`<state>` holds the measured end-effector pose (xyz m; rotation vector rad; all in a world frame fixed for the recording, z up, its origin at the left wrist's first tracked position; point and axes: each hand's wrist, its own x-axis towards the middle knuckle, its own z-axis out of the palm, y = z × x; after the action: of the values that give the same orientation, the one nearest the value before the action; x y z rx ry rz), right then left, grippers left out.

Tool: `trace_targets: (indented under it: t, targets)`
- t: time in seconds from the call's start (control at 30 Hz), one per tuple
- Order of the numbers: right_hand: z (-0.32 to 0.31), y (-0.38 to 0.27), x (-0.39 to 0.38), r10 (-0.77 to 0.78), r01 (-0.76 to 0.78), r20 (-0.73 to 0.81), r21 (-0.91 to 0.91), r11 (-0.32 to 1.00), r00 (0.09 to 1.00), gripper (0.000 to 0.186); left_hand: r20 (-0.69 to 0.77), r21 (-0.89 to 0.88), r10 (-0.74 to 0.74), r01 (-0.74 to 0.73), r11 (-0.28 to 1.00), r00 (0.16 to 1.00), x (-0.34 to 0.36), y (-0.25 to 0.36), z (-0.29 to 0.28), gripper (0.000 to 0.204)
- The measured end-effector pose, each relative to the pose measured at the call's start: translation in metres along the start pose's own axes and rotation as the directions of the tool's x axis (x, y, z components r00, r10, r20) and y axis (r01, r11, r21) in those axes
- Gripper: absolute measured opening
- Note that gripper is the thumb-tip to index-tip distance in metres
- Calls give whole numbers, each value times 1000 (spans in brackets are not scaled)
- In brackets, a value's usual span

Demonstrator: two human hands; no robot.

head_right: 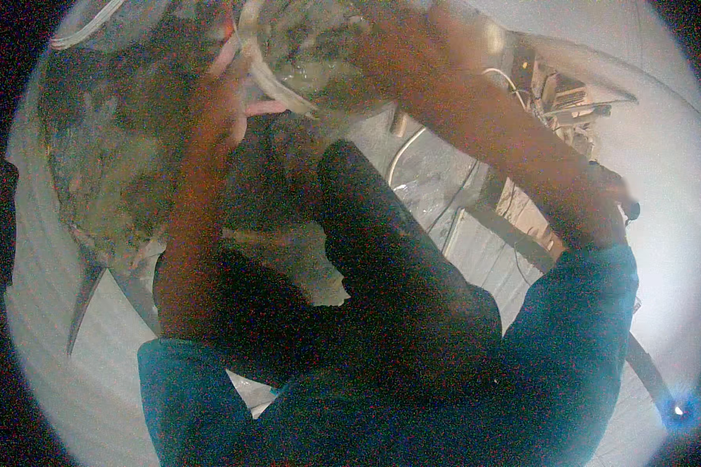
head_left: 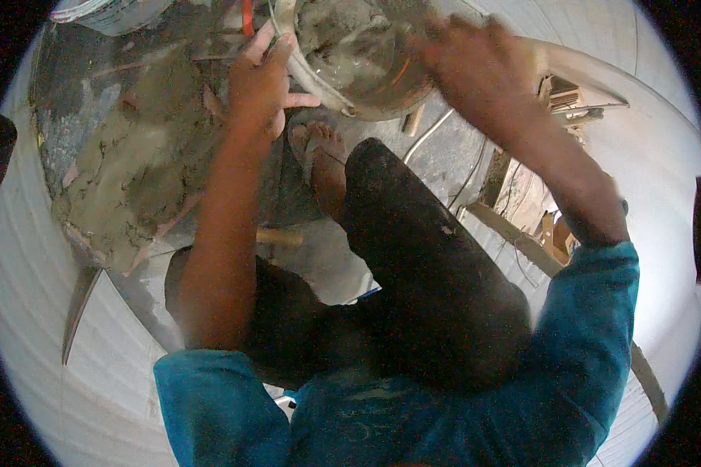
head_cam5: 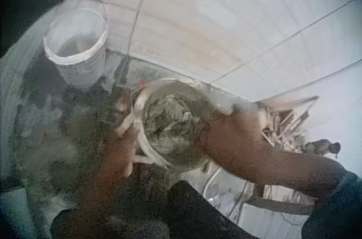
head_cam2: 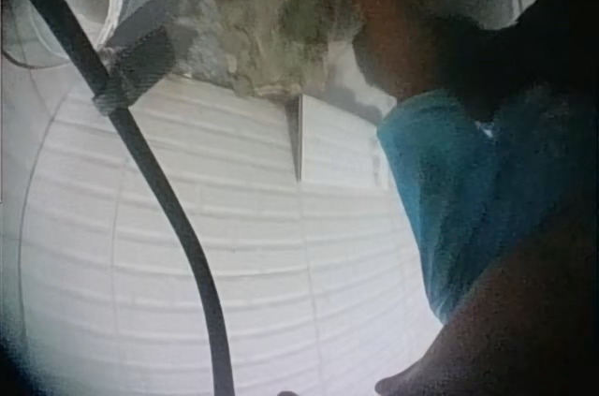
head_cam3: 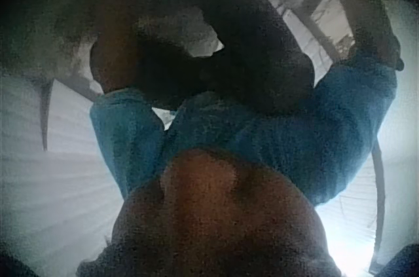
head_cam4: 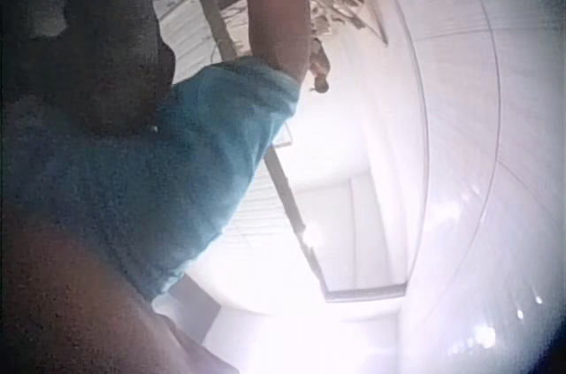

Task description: The person mixes cement in a bucket using a trowel, then applies the cement to a white wall. They place a large white tile onto the wall, press it into place, and use a hammer to tap it securely. Finally, they insert tile spacers between the tiles.

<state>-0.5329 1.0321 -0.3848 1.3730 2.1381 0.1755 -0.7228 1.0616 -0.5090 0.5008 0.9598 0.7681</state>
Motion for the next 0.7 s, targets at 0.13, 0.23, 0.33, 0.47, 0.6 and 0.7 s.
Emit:
trace_targets:
  t: [0.13,0.23,0.33,0.47,0.6,0.7]
  targets:
    - [2,-25,14,-17,23,258,-20,1000,966,23,-41,21,-44,45,999,998,5,-1,-5,51]
    - [5,-25,3,-33,8,334,76,997,942,26,10,20,-17,16,1000,1000,3,1,-6,52]
    - [-24,6,-5,24,-10,211,-67,998,977,32,-34,5,-50,51,999,998,3,2,-6,49]
    - [-8,-13,15,26,-37,253,37,999,967,22,12,-6,-24,24,1000,1000,7,3,-3,49]
    - [-2,-20,7,-109,43,379,179,983,919,16,26,-4,-36,37,999,999,8,4,-3,49]
    - [-29,17,1,45,-55,281,27,998,959,20,33,-25,-21,21,999,999,7,3,-5,50]
